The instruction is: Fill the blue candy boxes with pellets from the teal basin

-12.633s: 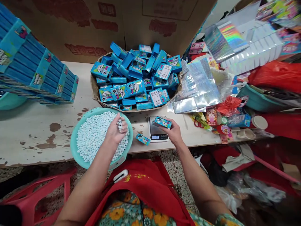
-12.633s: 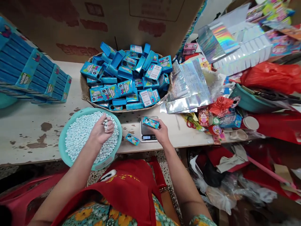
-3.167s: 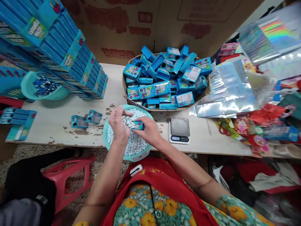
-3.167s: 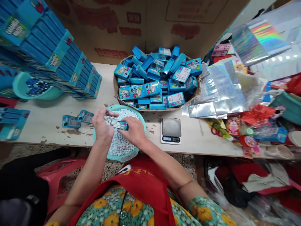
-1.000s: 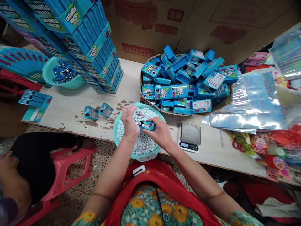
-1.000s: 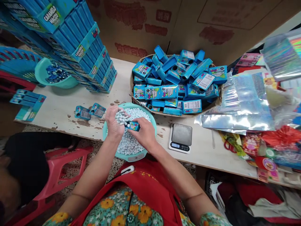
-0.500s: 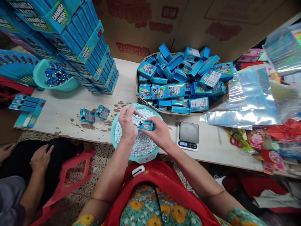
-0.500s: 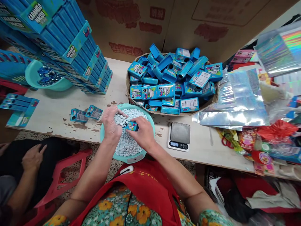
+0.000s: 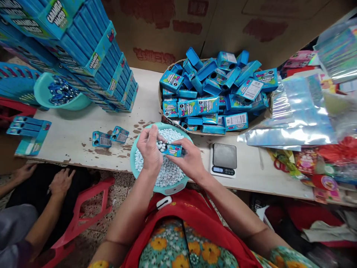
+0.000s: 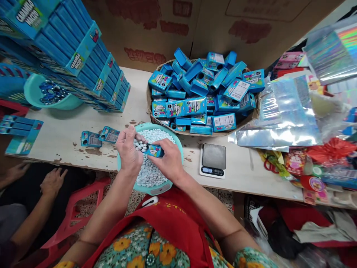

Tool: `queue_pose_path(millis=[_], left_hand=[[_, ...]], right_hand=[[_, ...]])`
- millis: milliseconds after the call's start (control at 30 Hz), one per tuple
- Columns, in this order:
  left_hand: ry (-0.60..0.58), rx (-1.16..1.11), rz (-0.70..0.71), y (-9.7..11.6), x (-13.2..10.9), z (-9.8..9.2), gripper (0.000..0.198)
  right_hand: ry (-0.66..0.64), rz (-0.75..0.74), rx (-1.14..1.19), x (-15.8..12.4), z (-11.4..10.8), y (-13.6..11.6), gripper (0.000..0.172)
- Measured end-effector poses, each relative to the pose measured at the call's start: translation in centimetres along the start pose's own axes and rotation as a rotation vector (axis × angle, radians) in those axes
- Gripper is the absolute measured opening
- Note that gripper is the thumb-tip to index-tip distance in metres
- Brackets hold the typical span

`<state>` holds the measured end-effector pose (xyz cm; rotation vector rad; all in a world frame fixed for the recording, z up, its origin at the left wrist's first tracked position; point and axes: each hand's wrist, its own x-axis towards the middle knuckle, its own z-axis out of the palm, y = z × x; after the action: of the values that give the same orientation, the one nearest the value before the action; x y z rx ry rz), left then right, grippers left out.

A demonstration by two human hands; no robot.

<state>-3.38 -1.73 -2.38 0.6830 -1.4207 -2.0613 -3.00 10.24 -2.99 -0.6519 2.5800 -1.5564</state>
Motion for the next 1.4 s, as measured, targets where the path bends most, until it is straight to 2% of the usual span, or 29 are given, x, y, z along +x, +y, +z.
queue_pose_path(millis=[167,367,500,600,767,833,867,933,1000,1033,1100,1200,1233,1300,1400], left_hand=[[0.023,0.048,-0.03,-0.6,0.0,0.1,0.041],[0.012,-0.038,-0.105,-0.1,-0.7,0.7,0.044],[-0.11,0.119,-0.054,-1.0,-1.0,1.4,0.048],[-0.161,0.152,-0.119,-1.1,-0.8,1.7,0.049],[-0.122,0.129,-0.201,-1.1,0.0,0.3,0.045],[-0.111,0.314,-0.161,-2.2,0.2,-1.1,0.043],[-0.154,0.465,-0.121,-2.9,0.3,-1.8,0.042],[-0.33,0.799,0.014,-4.4,0.6,-3.1,0.036],[-0.488,1.029,0.18,-5.3,1.2,-3.5,0.027],[-0.508,1.082,0.263,-5.6,1.7,-3.1,0.024],[-0.494,1.12,0.411,-6.0,3.2,-1.2,0.026],[-0.521,1.188,0.537,-6.8,7.1,3.7,0.041],[-0.549,1.244,0.522,-7.3,8.5,5.5,0.05],[-0.599,1.384,0.404,-8.4,11.1,8.5,0.066],[-0.612,1.504,0.288,-9.8,13.0,10.5,0.064]], right_hand=[[-0.019,0.019,-0.022,-0.1,0.7,1.0,0.028],[-0.006,-0.017,0.02,-0.6,-0.1,1.0,0.028],[-0.035,-0.013,-0.033,-0.9,-0.5,1.4,0.026],[-0.06,0.011,-0.05,-1.1,-1.0,2.2,0.029],[0.015,0.033,0.147,-1.6,-2.8,2.7,0.032],[0.044,0.077,0.269,-1.8,-3.7,2.8,0.034],[0.055,0.102,0.32,-2.0,-4.3,3.0,0.035],[0.078,0.14,0.376,-2.7,-5.7,3.8,0.037],[0.141,0.179,0.373,-3.9,-7.5,5.5,0.039],[0.195,0.215,0.355,-4.7,-8.5,6.7,0.039],[0.338,0.323,0.294,-6.4,-10.5,9.6,0.042],[0.53,0.44,0.143,-8.5,-12.8,14.5,0.048],[0.577,0.46,0.101,-9.0,-13.3,16.0,0.05],[0.646,0.49,0.049,-9.6,-13.9,18.5,0.053],[0.672,0.516,0.011,-10.1,-14.2,20.4,0.056]])
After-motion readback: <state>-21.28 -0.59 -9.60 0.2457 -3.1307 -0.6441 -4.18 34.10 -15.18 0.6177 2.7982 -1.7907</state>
